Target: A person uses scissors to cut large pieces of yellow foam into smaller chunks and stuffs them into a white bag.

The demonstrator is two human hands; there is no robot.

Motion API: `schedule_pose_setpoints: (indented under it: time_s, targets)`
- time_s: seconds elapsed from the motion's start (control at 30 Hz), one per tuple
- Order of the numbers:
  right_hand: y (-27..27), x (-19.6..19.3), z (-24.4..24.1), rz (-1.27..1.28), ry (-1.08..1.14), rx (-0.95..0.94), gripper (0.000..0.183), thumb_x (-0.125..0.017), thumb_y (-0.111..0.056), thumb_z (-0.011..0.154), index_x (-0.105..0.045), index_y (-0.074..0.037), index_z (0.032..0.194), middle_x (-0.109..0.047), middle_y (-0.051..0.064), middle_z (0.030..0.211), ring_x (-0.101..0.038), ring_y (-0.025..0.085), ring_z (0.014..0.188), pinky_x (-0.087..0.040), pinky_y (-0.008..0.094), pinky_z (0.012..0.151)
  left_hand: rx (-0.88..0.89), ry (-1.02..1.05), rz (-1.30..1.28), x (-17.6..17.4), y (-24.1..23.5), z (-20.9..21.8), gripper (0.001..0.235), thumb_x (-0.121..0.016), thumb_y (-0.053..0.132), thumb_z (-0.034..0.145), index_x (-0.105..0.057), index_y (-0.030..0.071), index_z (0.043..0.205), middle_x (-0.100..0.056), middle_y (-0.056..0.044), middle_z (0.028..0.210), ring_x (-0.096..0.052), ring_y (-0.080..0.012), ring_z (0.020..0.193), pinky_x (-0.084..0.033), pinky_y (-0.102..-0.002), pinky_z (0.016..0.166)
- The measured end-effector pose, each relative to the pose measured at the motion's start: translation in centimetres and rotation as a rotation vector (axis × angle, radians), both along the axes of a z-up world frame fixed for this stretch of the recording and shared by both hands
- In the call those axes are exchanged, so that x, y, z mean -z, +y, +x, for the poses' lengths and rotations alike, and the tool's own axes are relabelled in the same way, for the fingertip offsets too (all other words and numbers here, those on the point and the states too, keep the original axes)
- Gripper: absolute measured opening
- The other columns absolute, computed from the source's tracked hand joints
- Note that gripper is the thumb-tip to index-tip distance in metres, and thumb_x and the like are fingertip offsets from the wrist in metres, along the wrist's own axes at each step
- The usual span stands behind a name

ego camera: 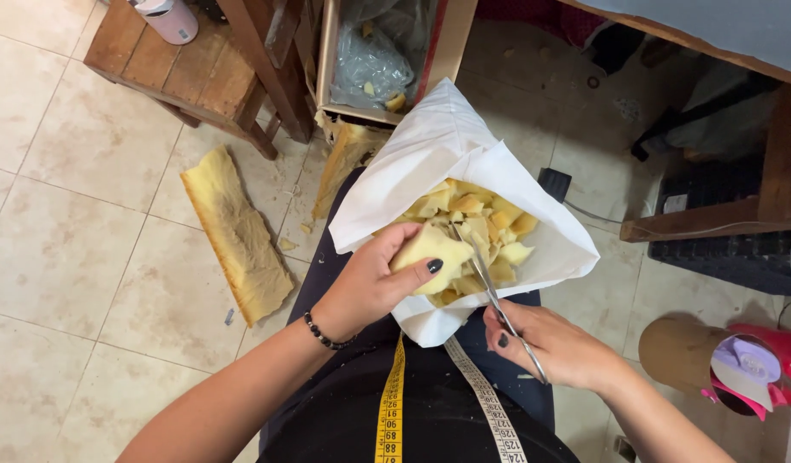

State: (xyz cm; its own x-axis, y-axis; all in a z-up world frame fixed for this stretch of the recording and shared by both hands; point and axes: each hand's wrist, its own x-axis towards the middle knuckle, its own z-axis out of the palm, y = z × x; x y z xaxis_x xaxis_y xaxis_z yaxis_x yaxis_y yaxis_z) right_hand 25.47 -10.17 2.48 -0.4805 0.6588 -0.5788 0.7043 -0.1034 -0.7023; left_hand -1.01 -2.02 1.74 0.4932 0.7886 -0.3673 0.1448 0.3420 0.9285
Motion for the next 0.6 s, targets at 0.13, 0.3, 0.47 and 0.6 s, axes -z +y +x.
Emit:
schedule_pose_setpoints:
  time_s: [0.13,0.3,0.47,0.6]
  targets:
    - [-0.1,0.5,-0.7,0.012,-0.189,-0.008,0.061,-0.032,-0.076,0.086,-0.052,-0.019,0.088,-0.055,-0.004,0.079,-0.050,0.015,0.070,-0.043,0.031,0.066,-0.005,-0.054,-0.044,0.6,-0.6,0.5,0.054,-0.070,0.029,0.086,-0.058,0.005,0.132,-0.071,-0.008,0.121,-0.072,-0.0192,0.103,-0.062,-0.027,0.078]
    - [-0.1,1.1,-2.0,0.193,-0.264,0.090,0.054,-0.048,-0.071,0.089,-0.054,-0.018,0.084,-0.062,-0.004,0.070,-0.061,0.018,0.064,-0.049,0.035,0.062,0.019,0.019,0.111,2.5,-1.2,1.2,0.027,-0.069,0.025,0.089,-0.066,0.009,0.110,-0.073,0.000,0.103,-0.067,-0.0113,0.093,-0.054,-0.028,0.082]
    - [0.2,1.1,-2.6,0.017,-0.199,0.250,0.043,-0.056,-0.053,0.093,-0.067,-0.018,0.072,-0.070,-0.004,0.057,-0.063,0.010,0.052,-0.050,0.026,0.057,-0.012,-0.004,0.088,2.6,-1.2,1.4,0.032,-0.067,0.021,0.090,-0.060,0.007,0.119,-0.069,-0.004,0.106,-0.068,-0.0139,0.089,-0.059,-0.027,0.070]
    - [0.2,3.7,-1.2,-0.024,0.124,0.383,0.045,-0.066,-0.037,0.097,-0.067,-0.009,0.062,-0.070,0.005,0.045,-0.067,0.017,0.045,-0.054,0.026,0.049,-0.110,-0.224,-0.051,1.8,-1.1,1.1,0.051,-0.066,0.013,0.092,-0.051,-0.011,0.134,-0.067,-0.028,0.103,-0.074,-0.0310,0.087,-0.067,-0.036,0.068]
